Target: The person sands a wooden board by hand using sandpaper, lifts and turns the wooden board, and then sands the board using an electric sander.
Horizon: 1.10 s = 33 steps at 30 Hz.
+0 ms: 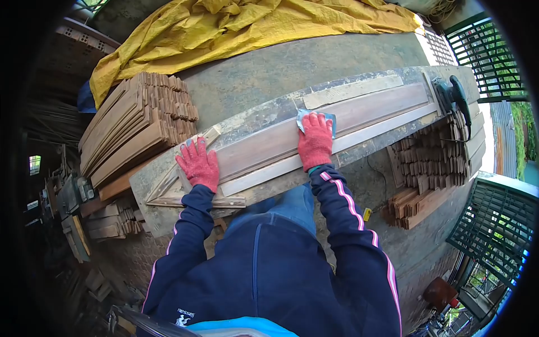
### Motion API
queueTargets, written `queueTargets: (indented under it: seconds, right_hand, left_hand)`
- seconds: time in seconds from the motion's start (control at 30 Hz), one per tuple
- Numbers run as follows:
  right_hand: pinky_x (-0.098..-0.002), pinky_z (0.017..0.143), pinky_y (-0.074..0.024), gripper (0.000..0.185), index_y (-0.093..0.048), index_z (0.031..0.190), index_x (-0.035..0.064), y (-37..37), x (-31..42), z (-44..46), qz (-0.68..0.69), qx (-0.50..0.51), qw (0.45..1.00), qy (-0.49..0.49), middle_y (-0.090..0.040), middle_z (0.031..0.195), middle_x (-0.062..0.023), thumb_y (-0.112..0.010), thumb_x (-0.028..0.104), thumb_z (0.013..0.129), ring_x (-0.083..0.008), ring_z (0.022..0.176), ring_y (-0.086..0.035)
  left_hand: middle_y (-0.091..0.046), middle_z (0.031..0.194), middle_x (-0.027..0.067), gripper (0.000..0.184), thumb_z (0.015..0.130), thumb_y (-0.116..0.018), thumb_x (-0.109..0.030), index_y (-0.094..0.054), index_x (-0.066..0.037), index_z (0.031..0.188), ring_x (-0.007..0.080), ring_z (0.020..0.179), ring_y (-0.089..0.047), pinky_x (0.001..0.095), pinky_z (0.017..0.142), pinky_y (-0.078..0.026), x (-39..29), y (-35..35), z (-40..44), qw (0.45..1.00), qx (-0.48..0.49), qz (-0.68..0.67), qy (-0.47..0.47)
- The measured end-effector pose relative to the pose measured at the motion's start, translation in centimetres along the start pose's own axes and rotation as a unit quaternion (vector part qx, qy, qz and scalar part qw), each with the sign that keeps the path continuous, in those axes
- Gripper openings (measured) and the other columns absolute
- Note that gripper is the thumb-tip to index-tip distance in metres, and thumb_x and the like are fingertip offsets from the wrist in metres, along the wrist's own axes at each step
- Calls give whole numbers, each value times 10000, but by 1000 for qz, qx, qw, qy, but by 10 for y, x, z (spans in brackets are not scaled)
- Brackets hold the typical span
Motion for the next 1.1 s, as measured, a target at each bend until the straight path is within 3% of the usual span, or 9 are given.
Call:
queueTargets:
  seconds: [0.07, 0.23, 0.33, 0.47, 0.6, 0.73, 0.8, 0.97, 1.1]
  right_hand:
    - [-551, 1108, -320, 429, -591, 1204, 24, -2, 46, -4, 17, 21, 999, -31, -550, 1294, -171, -661, 228, 833, -387, 1279, -457]
    - [-529, 1166, -251, 511, -555, 1283, 46, -40, 223, -64, 51, 108, 953, 280, -510, 1366, -157, -629, 206, 804, -344, 1355, -405]
    - [-538, 1151, -266, 472, -583, 1254, 74, -26, 169, -34, 90, 107, 953, 267, -524, 1361, -133, -645, 221, 810, -340, 1338, -423]
    - [-550, 1124, -288, 448, -574, 1269, 82, -4, 23, 13, -6, 8, 1000, 30, -530, 1363, -127, -640, 276, 871, -352, 1316, -441]
    - [-547, 1139, -271, 488, -548, 1294, 52, -8, 32, -8, -17, -19, 998, -52, -495, 1372, -182, -636, 282, 873, -390, 1309, -426]
    - [-533, 1167, -257, 498, -540, 1284, 88, -37, 189, -76, 59, 105, 961, 250, -510, 1354, -152, -600, 170, 797, -362, 1338, -418]
    - [-544, 1160, -262, 475, -567, 1264, 110, -35, 184, -76, 93, 112, 940, 308, -524, 1353, -123, -601, 137, 791, -335, 1341, -422]
    - [-564, 1136, -277, 461, -583, 1253, 98, 9, 23, -24, -9, 60, 994, 95, -539, 1340, -122, -659, 178, 806, -344, 1320, -439]
    - [-550, 1134, -287, 443, -579, 1252, 45, 9, 6, -26, -30, 28, 998, -48, -539, 1326, -165, -658, 201, 845, -371, 1292, -458]
  left_hand:
    - [-395, 1520, 158, 607, 950, -499, -432, -410, -171, 1490, 428, 1427, -287, 626, 1165, -103, -1, 1, 0, 1000, 3, -4, 1]
    - [-401, 1510, 161, 605, 944, -510, -425, -420, -163, 1482, 430, 1423, -290, 634, 1161, -107, 2, -7, 1, 1000, -14, -11, -15]
    - [-400, 1505, 167, 609, 942, -511, -420, -417, -155, 1482, 433, 1421, -287, 639, 1160, -103, 1, -10, 0, 1000, -10, -12, -23]
    - [-384, 1527, 157, 599, 951, -502, -409, -413, -155, 1486, 425, 1429, -281, 626, 1168, -94, 0, -3, 0, 1000, -9, -11, -14]
    - [-378, 1539, 150, 589, 956, -496, -396, -414, -148, 1484, 419, 1437, -274, 617, 1172, -90, -1, 0, 0, 1000, 1, -15, -5]
    - [-379, 1538, 152, 586, 953, -498, -396, -423, -150, 1479, 420, 1442, -266, 618, 1172, -89, -1, 0, 1, 1000, 1, -18, 2]
    - [-375, 1539, 151, 590, 953, -497, -397, -416, -154, 1484, 419, 1443, -264, 620, 1170, -90, 1, -3, 0, 1000, 17, -21, -1]
    - [-378, 1536, 150, 596, 959, -486, -403, -397, -161, 1496, 420, 1440, -269, 622, 1169, -92, -1, -1, 0, 1000, 4, -9, -3]
    - [-393, 1510, 173, 611, 955, -481, -426, -394, -162, 1499, 443, 1422, -283, 640, 1159, -97, -1, -2, 0, 1000, -12, -4, -7]
Point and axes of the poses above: each hand's wrist, its own z-axis towards the middle knuckle, its own y-axis out of the back of the hand, x = y × z, the point moved 8 cm from there along z, towards the middle knuckle
